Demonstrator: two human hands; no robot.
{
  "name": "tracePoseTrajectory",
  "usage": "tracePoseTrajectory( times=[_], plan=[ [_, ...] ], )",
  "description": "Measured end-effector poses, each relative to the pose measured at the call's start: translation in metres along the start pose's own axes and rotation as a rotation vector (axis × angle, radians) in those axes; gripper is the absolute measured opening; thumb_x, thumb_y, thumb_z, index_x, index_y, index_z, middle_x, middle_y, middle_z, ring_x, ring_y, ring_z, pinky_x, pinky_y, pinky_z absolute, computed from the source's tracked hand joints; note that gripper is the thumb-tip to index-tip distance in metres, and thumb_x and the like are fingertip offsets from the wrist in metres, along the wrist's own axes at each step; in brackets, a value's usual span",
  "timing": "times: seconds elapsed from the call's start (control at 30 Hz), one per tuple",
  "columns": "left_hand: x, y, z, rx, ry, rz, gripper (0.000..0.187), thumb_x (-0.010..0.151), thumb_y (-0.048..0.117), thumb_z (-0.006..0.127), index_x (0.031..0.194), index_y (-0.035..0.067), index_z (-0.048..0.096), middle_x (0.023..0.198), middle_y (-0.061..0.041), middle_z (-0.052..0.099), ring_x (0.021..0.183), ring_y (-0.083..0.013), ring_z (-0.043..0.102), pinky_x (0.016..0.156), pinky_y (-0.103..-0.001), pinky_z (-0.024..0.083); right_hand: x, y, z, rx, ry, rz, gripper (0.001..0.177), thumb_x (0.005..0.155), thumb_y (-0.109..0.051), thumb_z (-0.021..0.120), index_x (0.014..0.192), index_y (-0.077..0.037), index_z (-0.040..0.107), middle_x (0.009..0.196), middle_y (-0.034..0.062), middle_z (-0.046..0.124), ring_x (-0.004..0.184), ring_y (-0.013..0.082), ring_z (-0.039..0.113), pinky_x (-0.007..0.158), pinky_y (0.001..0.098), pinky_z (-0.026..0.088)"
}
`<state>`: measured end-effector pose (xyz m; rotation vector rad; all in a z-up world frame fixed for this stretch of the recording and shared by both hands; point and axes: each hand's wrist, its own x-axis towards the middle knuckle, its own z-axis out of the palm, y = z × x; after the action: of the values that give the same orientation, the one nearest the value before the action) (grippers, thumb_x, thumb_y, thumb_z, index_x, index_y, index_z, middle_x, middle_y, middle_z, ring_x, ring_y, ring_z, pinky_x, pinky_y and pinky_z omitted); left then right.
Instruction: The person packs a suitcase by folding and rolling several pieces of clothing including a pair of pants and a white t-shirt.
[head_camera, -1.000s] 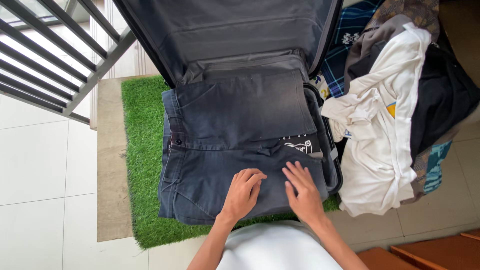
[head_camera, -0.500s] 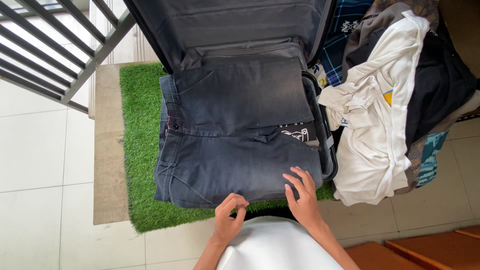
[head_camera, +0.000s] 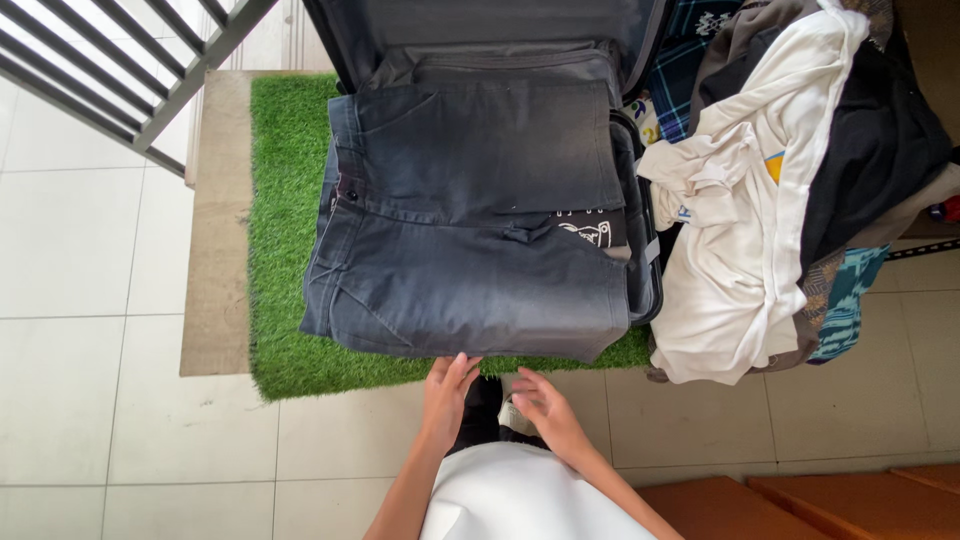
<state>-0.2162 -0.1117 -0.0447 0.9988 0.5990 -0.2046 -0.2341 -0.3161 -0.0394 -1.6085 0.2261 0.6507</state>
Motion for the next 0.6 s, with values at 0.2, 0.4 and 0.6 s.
tracePoseTrajectory(
  times=[0.2,0.4,0.6],
  plan=[
    [-0.005,0.005,0.009,-0.227,-0.039,0.011,0.037,0.096,0.024,0.065,0.121,-0.004,0.058,0.118,-0.018,0.071,0.108,-0.0281,0.071,0.103,-0.046,0.054,0.017,-0.006,0.009,0.883,0.019,0.113,0.038,0.094,-0.036,0.066,0.118,-0.008,0.057,0.126,0.0104,0.066,0.121,0.0250,0.065,0.103,0.0433,0.048],
    [0.000,0.026,0.009,-0.325,-0.033,0.131,0.034,0.097,0.019,0.065,0.120,-0.005,0.059,0.116,-0.019,0.071,0.102,-0.0289,0.074,0.098,-0.045,0.059,0.021,-0.021,-0.013,1.078,0.185,0.073,0.031,0.089,-0.025,0.073,0.114,-0.009,0.062,0.112,0.0070,0.068,0.105,0.0230,0.066,0.103,0.0430,0.050],
    [0.010,0.078,-0.006,-0.339,0.112,0.274,0.030,0.096,0.022,0.059,0.117,0.000,0.059,0.106,-0.011,0.074,0.094,-0.0254,0.075,0.079,-0.044,0.065,0.029,-0.034,-0.040,1.089,0.235,-0.049,0.019,0.091,-0.018,0.077,0.103,-0.008,0.066,0.102,0.0062,0.071,0.096,0.0251,0.070,0.097,0.0447,0.055]
  ],
)
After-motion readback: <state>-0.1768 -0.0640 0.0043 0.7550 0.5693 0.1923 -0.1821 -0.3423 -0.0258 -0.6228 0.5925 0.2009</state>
